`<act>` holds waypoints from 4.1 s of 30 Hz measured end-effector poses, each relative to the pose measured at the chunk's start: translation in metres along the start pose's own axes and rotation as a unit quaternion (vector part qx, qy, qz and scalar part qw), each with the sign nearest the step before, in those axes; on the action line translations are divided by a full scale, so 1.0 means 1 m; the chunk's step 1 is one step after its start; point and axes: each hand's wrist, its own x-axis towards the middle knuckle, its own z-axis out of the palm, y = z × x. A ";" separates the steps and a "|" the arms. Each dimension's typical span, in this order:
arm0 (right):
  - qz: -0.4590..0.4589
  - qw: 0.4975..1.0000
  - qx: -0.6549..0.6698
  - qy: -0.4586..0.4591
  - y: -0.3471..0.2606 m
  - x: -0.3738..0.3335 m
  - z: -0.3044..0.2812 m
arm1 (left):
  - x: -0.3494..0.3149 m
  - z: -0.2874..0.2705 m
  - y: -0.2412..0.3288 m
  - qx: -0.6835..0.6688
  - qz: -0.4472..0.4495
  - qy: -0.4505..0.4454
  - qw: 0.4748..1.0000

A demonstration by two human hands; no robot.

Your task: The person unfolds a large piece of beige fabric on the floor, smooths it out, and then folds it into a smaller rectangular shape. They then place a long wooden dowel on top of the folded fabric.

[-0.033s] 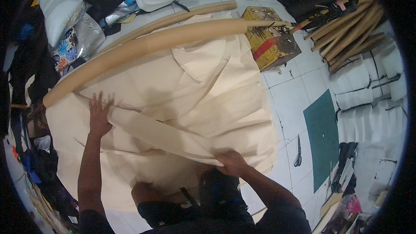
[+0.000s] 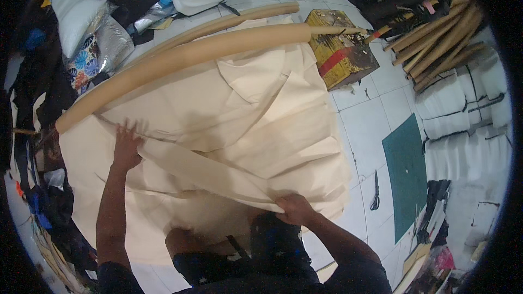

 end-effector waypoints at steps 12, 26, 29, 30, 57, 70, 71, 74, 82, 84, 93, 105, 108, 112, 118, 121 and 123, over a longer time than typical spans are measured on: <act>0.115 0.992 0.018 -0.052 -0.034 -0.024 -0.094 | -0.324 -0.041 0.089 -0.143 -0.189 -0.289 0.927; 0.054 0.974 0.055 -0.211 -0.040 0.114 -0.096 | -0.282 0.050 0.014 -0.365 -0.374 -0.171 0.835; -0.023 0.995 -0.090 0.043 0.001 0.201 -0.060 | -0.225 0.104 0.003 -0.351 -0.378 -0.106 0.850; -0.007 0.986 -0.160 0.039 -0.002 0.227 -0.052 | -0.203 0.115 0.005 -0.320 -0.386 -0.154 0.852; 0.047 0.948 -0.223 0.222 0.048 0.524 -0.027 | 0.158 0.250 -0.147 -0.241 -0.323 0.378 0.834; -0.029 0.942 -0.190 0.276 0.145 0.625 -0.037 | 0.187 0.282 -0.123 -0.137 -0.329 0.258 0.898; -0.061 0.935 -0.169 0.306 0.160 0.617 -0.028 | 0.196 0.280 -0.118 -0.147 -0.336 0.249 0.896; 0.011 0.964 -0.164 0.211 0.155 0.579 -0.005 | 0.195 0.282 -0.103 -0.161 -0.360 0.214 0.894; 0.029 0.940 -0.255 -0.225 -0.053 0.423 -0.085 | 0.174 0.261 -0.099 -0.171 -0.395 0.161 0.888; -0.013 0.911 -0.169 -0.377 -0.110 0.445 -0.166 | 0.173 0.258 -0.095 -0.176 -0.399 0.149 0.888; -0.225 0.949 0.044 -0.217 -0.114 0.710 -0.134 | 0.162 0.239 -0.097 -0.184 -0.427 0.113 0.878; -0.390 0.877 -0.257 -0.111 -0.195 0.725 0.024 | 0.161 0.231 -0.095 -0.205 -0.447 0.119 0.862; -0.361 0.897 -0.238 -0.089 -0.195 0.736 0.043 | 0.170 0.227 -0.099 -0.210 -0.441 0.125 0.864; -0.307 0.922 -0.165 -0.167 -0.209 0.754 0.028 | 0.179 0.226 -0.103 -0.212 -0.444 0.126 0.861; -0.225 0.956 -0.079 -0.173 -0.217 0.803 -0.011 | 0.185 0.229 -0.104 -0.218 -0.448 0.125 0.858; -0.236 0.967 -0.045 -0.084 -0.220 0.831 -0.043 | 0.186 0.229 -0.109 -0.215 -0.453 0.126 0.856; -0.254 0.966 -0.042 -0.014 -0.215 0.858 -0.063 | 0.182 0.229 -0.112 -0.213 -0.461 0.121 0.853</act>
